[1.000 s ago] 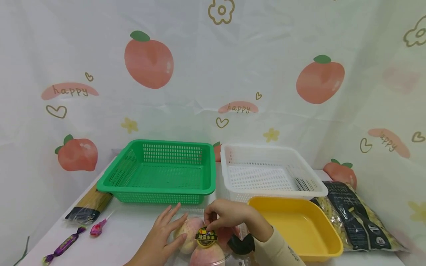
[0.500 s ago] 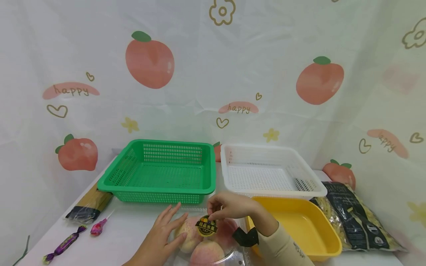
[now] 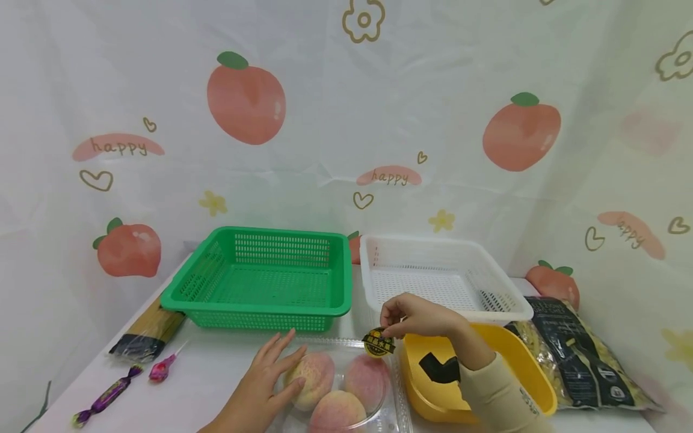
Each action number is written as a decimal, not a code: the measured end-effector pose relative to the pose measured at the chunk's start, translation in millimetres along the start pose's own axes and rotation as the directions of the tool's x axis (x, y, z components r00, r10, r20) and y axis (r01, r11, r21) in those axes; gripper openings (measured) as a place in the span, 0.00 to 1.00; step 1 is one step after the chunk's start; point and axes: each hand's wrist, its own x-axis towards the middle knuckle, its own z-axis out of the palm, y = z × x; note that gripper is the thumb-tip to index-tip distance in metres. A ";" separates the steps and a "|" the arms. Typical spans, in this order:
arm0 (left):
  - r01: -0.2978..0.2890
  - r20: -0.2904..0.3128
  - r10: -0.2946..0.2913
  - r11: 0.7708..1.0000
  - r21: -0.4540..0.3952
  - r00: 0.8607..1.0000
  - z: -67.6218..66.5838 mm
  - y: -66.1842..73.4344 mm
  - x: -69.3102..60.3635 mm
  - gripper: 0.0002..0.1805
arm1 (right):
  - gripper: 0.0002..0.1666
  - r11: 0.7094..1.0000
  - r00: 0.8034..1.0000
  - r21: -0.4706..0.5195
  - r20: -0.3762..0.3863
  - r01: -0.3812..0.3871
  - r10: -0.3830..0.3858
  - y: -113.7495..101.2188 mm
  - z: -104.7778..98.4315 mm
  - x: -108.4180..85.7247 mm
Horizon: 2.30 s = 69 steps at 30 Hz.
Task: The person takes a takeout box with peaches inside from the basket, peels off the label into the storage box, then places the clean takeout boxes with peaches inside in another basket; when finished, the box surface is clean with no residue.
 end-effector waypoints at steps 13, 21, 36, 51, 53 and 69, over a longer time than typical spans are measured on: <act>0.006 -0.002 -0.006 1.000 -0.011 1.000 1.2 -0.1 -0.3 0.25 | 0.10 0.996 0.998 0.076 -0.044 -0.038 0.042 30.6 -23.5 -38.7; 0.004 -0.011 -0.004 1.000 -0.005 1.000 1.7 0.2 0.0 0.24 | 0.11 0.990 0.993 0.098 -0.058 -0.101 0.107 46.7 -30.7 -59.0; 0.028 -0.005 -0.028 1.000 0.001 1.000 1.4 0.6 -1.0 0.25 | 0.12 0.963 0.976 0.168 -0.009 -0.211 0.216 79.6 -27.9 -77.9; 0.010 -0.019 -0.010 1.000 -0.002 1.000 1.8 0.4 -0.9 0.24 | 0.12 0.953 0.967 0.164 0.046 -0.256 0.252 104.7 -16.5 -76.6; 0.009 -0.018 -0.009 1.000 -0.003 1.000 1.8 0.4 -1.0 0.24 | 0.11 0.951 0.966 0.165 0.052 -0.260 0.255 105.6 -15.8 -76.5; -0.005 -0.026 0.005 1.000 0.002 1.000 1.7 0.5 -0.7 0.24 | 0.08 0.951 0.955 0.094 0.061 -0.294 0.289 105.3 -11.5 -77.7</act>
